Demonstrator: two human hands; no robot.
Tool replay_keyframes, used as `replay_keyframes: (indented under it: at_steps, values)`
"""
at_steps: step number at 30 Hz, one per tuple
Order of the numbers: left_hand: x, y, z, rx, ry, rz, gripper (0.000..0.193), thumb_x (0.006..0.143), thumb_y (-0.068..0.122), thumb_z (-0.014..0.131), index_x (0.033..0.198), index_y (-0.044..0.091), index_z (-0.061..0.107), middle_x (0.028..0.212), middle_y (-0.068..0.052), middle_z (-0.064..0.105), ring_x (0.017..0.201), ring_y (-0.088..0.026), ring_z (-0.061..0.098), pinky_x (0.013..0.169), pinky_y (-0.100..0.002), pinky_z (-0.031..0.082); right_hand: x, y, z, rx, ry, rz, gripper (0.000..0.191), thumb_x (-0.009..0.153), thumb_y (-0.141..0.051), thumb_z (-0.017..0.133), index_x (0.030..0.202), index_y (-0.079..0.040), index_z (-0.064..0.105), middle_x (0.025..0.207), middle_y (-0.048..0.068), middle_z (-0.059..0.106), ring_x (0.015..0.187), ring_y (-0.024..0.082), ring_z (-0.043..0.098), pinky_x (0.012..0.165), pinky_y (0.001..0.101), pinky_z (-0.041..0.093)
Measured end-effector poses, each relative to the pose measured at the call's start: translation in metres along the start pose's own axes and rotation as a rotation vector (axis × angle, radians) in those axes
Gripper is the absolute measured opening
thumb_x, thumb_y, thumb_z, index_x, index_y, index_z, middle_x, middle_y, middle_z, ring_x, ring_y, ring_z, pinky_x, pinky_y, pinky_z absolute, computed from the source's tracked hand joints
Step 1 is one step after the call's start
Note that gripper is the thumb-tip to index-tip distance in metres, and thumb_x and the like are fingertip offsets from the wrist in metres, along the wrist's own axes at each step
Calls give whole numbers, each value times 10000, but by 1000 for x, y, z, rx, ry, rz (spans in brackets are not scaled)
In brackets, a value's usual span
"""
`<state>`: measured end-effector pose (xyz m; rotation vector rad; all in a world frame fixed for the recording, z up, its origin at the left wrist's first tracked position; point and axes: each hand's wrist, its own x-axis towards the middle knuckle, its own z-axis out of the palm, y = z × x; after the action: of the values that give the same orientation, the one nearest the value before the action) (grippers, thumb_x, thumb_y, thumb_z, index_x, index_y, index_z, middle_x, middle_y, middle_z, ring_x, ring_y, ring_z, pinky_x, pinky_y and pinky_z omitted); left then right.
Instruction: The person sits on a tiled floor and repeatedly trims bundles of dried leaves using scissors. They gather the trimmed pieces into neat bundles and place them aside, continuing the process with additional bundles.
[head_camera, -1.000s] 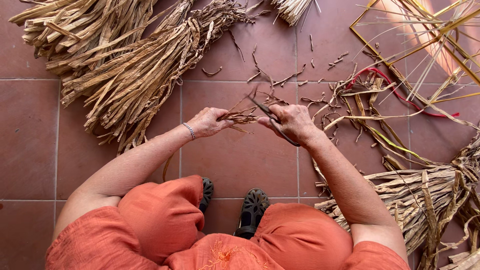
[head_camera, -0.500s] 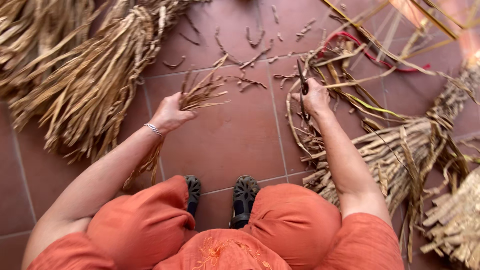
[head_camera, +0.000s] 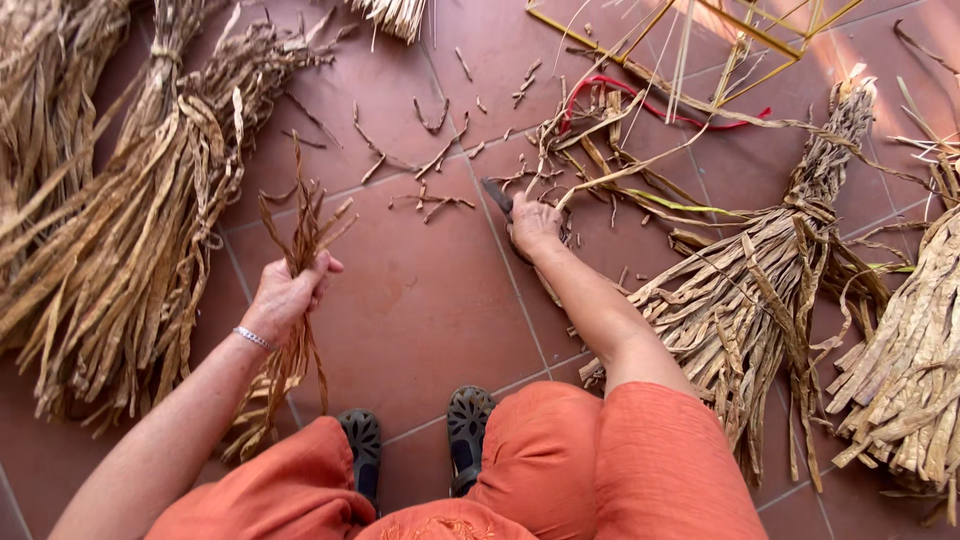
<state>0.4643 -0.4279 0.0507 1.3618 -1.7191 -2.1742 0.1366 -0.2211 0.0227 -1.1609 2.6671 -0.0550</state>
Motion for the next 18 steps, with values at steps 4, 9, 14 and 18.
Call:
replay_keyframes:
  at_steps: [4, 9, 14, 18]
  values:
    - [-4, 9, 5, 46, 34, 3, 208, 923, 246, 735, 1058, 87, 737, 639, 63, 472, 512, -58, 379, 452, -256, 324, 0, 0, 5, 14, 125, -147, 229, 845, -164, 734, 1014, -100, 594, 904, 151, 733, 840, 385, 720, 709, 530, 545]
    - [8, 12, 7, -102, -31, -85, 307, 1011, 321, 611, 1169, 66, 678, 655, 14, 526, 519, -88, 431, 463, -275, 358, -37, -43, 3, 399, 201, -280, 238, 798, -105, 724, 1019, -116, 635, 836, 110, 732, 756, 359, 707, 643, 498, 532]
    - [23, 12, 15, -352, -152, -116, 480, 1022, 415, 499, 1266, 16, 608, 1134, -155, 734, 926, -273, 756, 754, -433, 651, -93, -105, -3, 659, 140, -601, 215, 829, -60, 730, 1007, -126, 630, 816, 98, 698, 701, 287, 709, 592, 403, 545]
    - [19, 16, 14, -478, -86, -100, 452, 1011, 410, 500, 1303, 70, 557, 1175, -132, 721, 983, -300, 758, 782, -424, 647, -121, -134, -1, 625, 71, -807, 240, 799, -33, 724, 998, -118, 622, 819, 82, 697, 719, 290, 701, 609, 404, 553]
